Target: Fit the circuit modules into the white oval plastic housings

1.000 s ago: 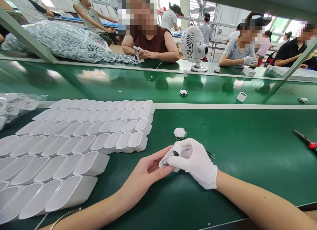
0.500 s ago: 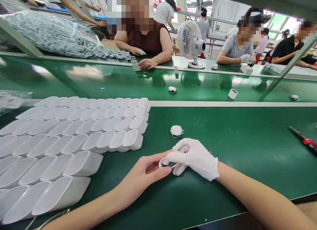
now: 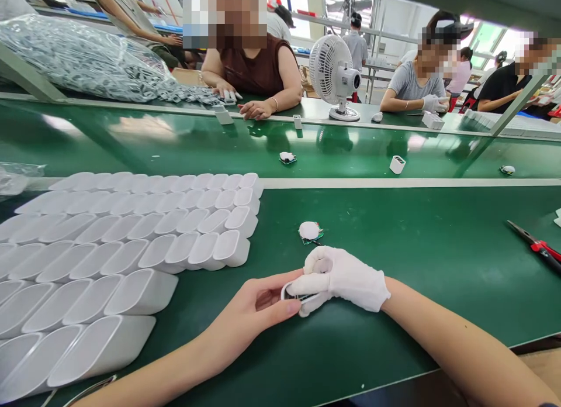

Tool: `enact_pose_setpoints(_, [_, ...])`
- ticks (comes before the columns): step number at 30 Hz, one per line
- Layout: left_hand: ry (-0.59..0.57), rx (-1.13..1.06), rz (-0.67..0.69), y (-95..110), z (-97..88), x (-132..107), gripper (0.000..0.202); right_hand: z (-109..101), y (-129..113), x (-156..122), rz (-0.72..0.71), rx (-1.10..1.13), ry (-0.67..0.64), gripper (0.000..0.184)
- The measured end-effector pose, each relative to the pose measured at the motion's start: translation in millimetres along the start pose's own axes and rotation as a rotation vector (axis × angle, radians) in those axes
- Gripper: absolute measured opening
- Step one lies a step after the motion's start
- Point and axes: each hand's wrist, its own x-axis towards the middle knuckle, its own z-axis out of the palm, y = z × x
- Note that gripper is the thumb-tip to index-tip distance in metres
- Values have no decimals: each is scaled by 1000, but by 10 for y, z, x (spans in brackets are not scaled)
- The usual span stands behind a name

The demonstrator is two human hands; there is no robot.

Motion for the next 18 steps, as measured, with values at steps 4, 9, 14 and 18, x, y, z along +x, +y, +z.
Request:
enact_pose_setpoints(4, [67, -20, 12, 42, -10, 15, 21, 10, -19, 13, 2, 205, -41, 48])
enact_pose_setpoints(9, [62, -38, 17, 56, -6, 25, 18, 102, 33, 23, -63, 62, 113, 40])
enact_pose_setpoints(14, [30, -71, -13, 43, 15, 10, 30, 88, 65, 27, -100, 9, 79, 38])
enact_pose_setpoints(18, [119, -62, -6, 18, 21, 2, 35, 47, 30, -3, -119, 73, -11, 35])
